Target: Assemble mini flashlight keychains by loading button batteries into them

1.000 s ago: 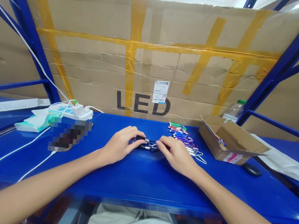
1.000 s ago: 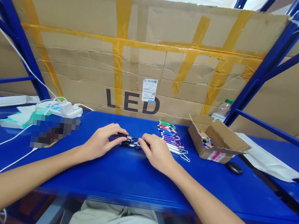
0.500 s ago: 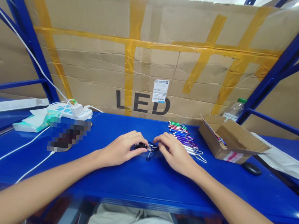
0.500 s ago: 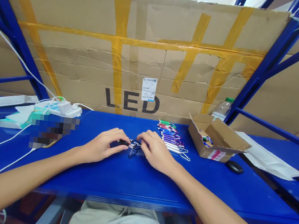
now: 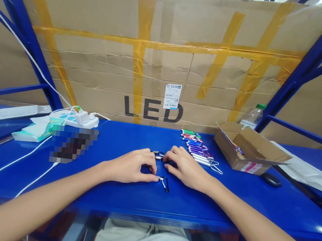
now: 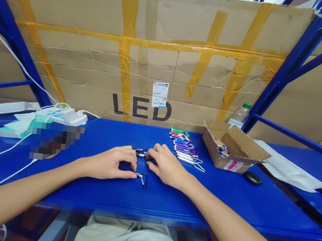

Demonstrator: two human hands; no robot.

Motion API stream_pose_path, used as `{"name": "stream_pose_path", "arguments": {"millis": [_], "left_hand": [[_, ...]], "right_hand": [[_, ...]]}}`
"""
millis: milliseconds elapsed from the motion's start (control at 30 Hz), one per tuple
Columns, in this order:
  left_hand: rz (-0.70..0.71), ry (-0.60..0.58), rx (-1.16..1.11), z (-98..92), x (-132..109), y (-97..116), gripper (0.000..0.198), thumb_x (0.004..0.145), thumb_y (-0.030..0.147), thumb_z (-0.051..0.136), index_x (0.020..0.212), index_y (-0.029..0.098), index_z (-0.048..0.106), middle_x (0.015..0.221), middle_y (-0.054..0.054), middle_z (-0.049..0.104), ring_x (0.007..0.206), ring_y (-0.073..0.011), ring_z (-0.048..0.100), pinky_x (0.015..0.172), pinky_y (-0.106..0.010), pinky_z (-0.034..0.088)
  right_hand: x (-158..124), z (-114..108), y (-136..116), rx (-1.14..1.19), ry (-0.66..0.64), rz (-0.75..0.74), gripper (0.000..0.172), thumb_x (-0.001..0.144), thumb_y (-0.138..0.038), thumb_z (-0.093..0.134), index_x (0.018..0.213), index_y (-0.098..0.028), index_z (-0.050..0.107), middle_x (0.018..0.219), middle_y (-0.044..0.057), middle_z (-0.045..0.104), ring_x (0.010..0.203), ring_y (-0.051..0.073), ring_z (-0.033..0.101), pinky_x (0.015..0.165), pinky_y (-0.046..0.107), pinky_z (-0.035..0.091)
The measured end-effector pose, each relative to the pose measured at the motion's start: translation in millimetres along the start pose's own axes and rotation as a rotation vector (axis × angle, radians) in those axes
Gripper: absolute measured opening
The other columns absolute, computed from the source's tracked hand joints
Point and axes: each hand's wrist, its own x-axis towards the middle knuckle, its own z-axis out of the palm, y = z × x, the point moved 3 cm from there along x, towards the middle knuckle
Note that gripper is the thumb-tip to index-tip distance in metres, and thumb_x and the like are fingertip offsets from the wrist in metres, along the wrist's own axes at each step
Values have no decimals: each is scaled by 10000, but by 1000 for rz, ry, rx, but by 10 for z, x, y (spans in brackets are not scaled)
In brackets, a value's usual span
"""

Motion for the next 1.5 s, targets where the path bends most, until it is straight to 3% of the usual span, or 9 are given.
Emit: {"name": "stream_pose_path", "arguments": {"millis": [100, 300, 400, 867, 1067, 1200, 1333, 1500], "left_hand": [[-31, 31, 42, -20, 6, -14, 233, 1059, 383, 669, 912, 216, 739, 940, -26, 759, 921, -196, 658, 886, -337, 514], [-83, 94, 229, -42, -12, -159, 247, 1112, 317, 551, 1275, 238, 718, 1154, -79, 692, 1087, -240, 625, 991, -391, 529], [-106, 68, 266, -29, -20, -212, 283, 1096, 319, 583, 1340, 239, 702, 1220, -94, 667, 1131, -259, 621, 1034, -428, 530], [-171, 22, 259, -37, 1, -212, 119, 1096, 299, 594, 1083, 208, 670, 1084, -46, 702, 1030, -243, 584, 943, -391, 463], [-197, 2, 291, -22, -6, -223, 177, 1087, 314, 617, 1192, 203, 707, 1096, -61, 697, 1039, -254, 580, 922, -383, 465], [-183, -28, 313, -21, 2, -217, 202, 1086, 328, 620, 1192, 215, 749, 1123, -69, 697, 1057, -262, 584, 942, -398, 466], [-154, 18, 296, -40, 6, -202, 168, 1080, 318, 631, 1153, 211, 739, 1115, -64, 703, 1050, -256, 587, 946, -399, 474], [-143, 135, 292, -77, 4, -204, 149, 1085, 319, 618, 1141, 208, 701, 1137, -65, 718, 1041, -249, 602, 949, -406, 487]], "right_hand": [[-5, -11, -24, 12, -37, -9, 85, 1072, -172, 584, 1025, -218, 638, 1065, 73, 622, 984, 257, 549, 891, 404, 459], [-16, -12, -21, 36, -35, -16, 78, 1093, -182, 553, 1058, -228, 606, 1101, 73, 610, 1000, 256, 543, 905, 410, 470], [-19, 1, -3, 34, -21, 8, 24, 1082, -213, 594, 1093, -232, 585, 1117, 73, 618, 1011, 265, 546, 912, 423, 479], [-6, 25, 11, -11, -48, 20, 38, 1101, -217, 553, 1105, -226, 590, 1118, 84, 638, 1025, 276, 563, 936, 430, 484], [-18, 27, 14, -3, -59, 17, 118, 1105, -214, 539, 1203, -229, 604, 1163, 94, 631, 1044, 279, 562, 944, 431, 481], [-10, 18, 5, 11, -47, -2, 87, 1088, -170, 544, 1117, -229, 600, 1131, 83, 633, 1024, 264, 561, 925, 405, 470], [-4, 8, -2, 51, -27, 2, 100, 1083, -157, 545, 1013, -229, 542, 1058, 58, 641, 966, 243, 562, 885, 377, 450], [4, -7, 7, 193, 22, 70, 75, 1095, -235, 556, 1034, -244, 512, 1030, 36, 663, 895, 223, 596, 800, 337, 440]]}}
